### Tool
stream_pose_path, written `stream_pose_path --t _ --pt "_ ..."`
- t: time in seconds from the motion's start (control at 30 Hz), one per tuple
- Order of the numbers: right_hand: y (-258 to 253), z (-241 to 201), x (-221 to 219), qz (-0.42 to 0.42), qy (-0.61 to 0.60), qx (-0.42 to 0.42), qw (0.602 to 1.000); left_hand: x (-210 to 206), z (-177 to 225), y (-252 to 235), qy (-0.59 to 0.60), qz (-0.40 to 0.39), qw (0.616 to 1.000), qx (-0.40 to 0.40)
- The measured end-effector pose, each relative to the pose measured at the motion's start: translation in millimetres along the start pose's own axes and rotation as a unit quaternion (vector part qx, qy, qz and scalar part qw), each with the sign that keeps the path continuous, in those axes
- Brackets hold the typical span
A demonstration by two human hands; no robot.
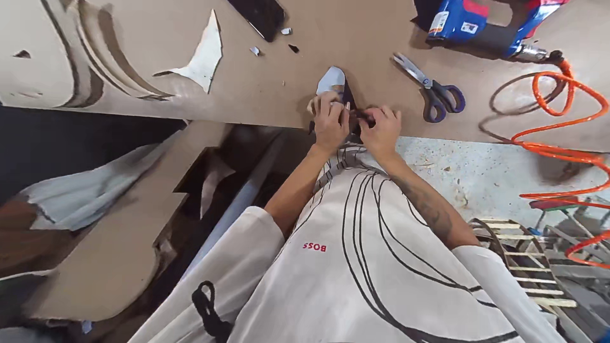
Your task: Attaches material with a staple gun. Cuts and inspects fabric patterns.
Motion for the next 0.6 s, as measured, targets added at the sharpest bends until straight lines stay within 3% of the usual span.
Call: stream_pose_path --t 0.1,0.23,0.37,0.47,0.6 --pt "-6 3 -10 0.029 0.033 0.006 0.999 -8 -4 1 0.042 -0.020 0.999 -0.006" --pt "-16 2 8 -0.075 0.003 0.000 0.997 -5 -4 4 0.059 -0.041 0.997 -0.024" --pt "-42 -3 34 -0.174 -0.042 0.057 0.982 -4 -6 2 0.062 -0.034 0.997 -0.041" --pt "-53 -6 22 -0.187 -0.032 0.082 0.978 -4 -5 2 0.062 -0.037 0.996 -0.045" --pt "-48 -14 10 -0.183 -0.034 0.034 0.982 -3 -6 0 0.070 -0.047 0.995 -0.046"
Point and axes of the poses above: each hand's wrist, its own y-axis away from the middle knuckle, its own x-axis out of the back of the hand, z = x × y, the point moved 2 cm from there along -y, towards the middle knuckle, and after that the axes turned 7 degrees about z, right-handed, at the moved point
